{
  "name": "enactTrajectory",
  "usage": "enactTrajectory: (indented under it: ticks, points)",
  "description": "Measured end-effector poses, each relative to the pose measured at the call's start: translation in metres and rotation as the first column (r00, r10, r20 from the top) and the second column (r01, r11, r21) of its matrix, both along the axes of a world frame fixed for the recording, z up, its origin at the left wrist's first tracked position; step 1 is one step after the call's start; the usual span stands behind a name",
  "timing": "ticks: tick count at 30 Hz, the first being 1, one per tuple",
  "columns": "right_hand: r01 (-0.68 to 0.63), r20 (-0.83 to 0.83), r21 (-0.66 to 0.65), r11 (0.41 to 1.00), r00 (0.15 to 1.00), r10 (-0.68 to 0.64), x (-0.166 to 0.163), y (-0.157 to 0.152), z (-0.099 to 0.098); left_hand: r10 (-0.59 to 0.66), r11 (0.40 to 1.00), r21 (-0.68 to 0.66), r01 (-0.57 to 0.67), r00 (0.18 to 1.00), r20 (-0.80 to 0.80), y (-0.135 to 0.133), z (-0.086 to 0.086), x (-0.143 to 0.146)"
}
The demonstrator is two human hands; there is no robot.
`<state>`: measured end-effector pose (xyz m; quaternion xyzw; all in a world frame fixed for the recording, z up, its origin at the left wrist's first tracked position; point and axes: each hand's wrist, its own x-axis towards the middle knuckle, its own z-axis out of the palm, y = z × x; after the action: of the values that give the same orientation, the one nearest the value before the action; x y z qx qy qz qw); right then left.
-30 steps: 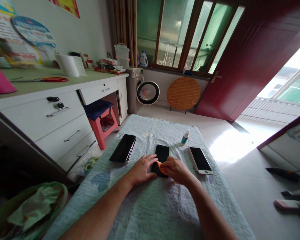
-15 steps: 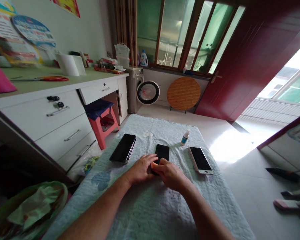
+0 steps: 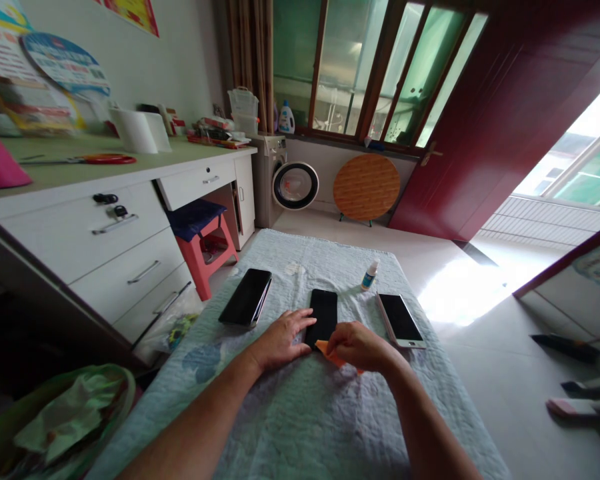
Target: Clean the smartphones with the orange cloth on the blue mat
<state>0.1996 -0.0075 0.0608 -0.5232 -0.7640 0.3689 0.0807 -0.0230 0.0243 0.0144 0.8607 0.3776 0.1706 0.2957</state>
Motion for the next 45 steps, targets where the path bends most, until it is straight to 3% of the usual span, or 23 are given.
enactTrajectory:
  ticks: [4,12,17,21,25,28,37,45]
  points:
    - [0.024,0.011,-0.011,1.0,1.0,-0.024,-0.001,0.0,0.0,0.006,1.0,-0.002,-0.006,1.0,-0.02,0.0,0.001,0.001]
    - [-0.095,-0.024,0.318,0.943,0.994,0.108,-0.028,-0.009,-0.016,-0.013,1.0,0.0,0.013,1.0,-0.011,0.001,-0.001,0.001]
    - [0.045,-0.09,0.411,0.91,0.996,-0.009,-0.028,-0.007,-0.019,-0.015,1.0,-0.001,0.015,1.0,-0.011,0.001,-0.003,0.0]
    - [0.226,-0.188,0.478,0.849,0.97,-0.153,-0.018,0.002,-0.023,0.015,1.0,-0.019,-0.016,1.0,-0.017,-0.001,-0.002,0.0]
    - [0.281,0.002,0.466,0.839,0.948,-0.318,-0.011,0.007,-0.03,0.009,1.0,-0.005,-0.009,1.0,-0.002,-0.002,0.001,0.001]
    - [0.247,0.157,0.476,0.844,0.92,-0.359,-0.007,0.006,-0.03,0.013,1.0,0.0,-0.013,1.0,0.0,-0.002,0.002,0.002]
    - [0.146,0.241,0.462,0.875,0.929,-0.282,-0.007,0.004,-0.024,0.003,1.0,-0.009,-0.004,1.0,-0.015,-0.001,0.001,0.002]
    - [0.023,0.107,0.42,0.907,0.991,-0.075,-0.012,0.0,-0.02,-0.013,1.0,0.011,0.013,1.0,0.022,0.001,-0.003,0.0]
